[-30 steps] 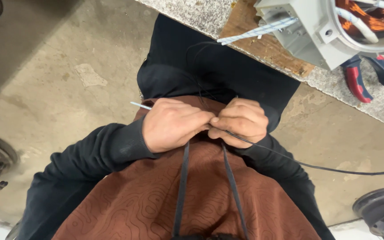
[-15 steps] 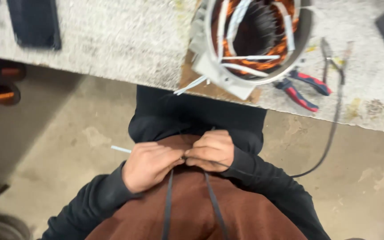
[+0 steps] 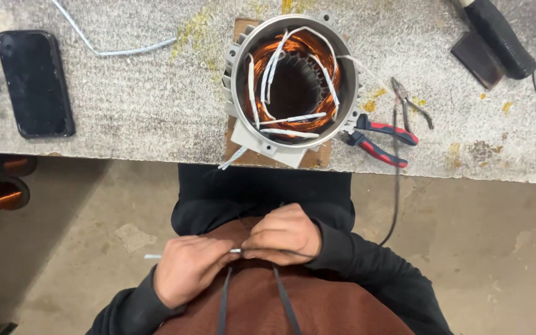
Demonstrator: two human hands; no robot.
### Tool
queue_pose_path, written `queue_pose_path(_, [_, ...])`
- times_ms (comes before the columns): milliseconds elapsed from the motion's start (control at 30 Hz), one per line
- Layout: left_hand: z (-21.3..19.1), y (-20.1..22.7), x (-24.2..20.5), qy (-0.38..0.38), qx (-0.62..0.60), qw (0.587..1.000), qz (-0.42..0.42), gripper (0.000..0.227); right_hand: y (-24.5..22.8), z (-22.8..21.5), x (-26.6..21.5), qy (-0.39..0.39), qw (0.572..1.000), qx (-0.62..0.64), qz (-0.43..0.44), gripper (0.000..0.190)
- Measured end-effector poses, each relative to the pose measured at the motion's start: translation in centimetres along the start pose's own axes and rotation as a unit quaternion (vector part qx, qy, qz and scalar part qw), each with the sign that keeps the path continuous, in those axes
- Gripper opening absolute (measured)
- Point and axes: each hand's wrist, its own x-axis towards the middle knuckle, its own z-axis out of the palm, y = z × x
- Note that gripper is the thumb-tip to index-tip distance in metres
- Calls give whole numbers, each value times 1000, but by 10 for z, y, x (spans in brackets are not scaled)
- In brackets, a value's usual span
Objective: The person is working on a motor stator, stripping the insulation from white wires and twisting them together. They then insert the twisted wire ends into the copper windings of the stator and secure them using pliers.
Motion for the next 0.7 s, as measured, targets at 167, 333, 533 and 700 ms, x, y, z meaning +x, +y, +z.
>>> queue_pose_path(167, [-9,15,14,5,-89,995,-41,12,1,-3,4,-17,999,37,16,19])
queue_pose_path(333, [-16,8,11,-29,-46,997,-56,12,5,-19,2,-18,1000,24,-10,23])
queue_pose_path(533, [-12,10,12,-26,-73,996,-47,13,4,-9,2,-29,999,-16,-20,23])
queue_pose_path(700, [-15,10,7,-14,-74,996,-57,14,8,-20,2,-38,999,-8,-38,24])
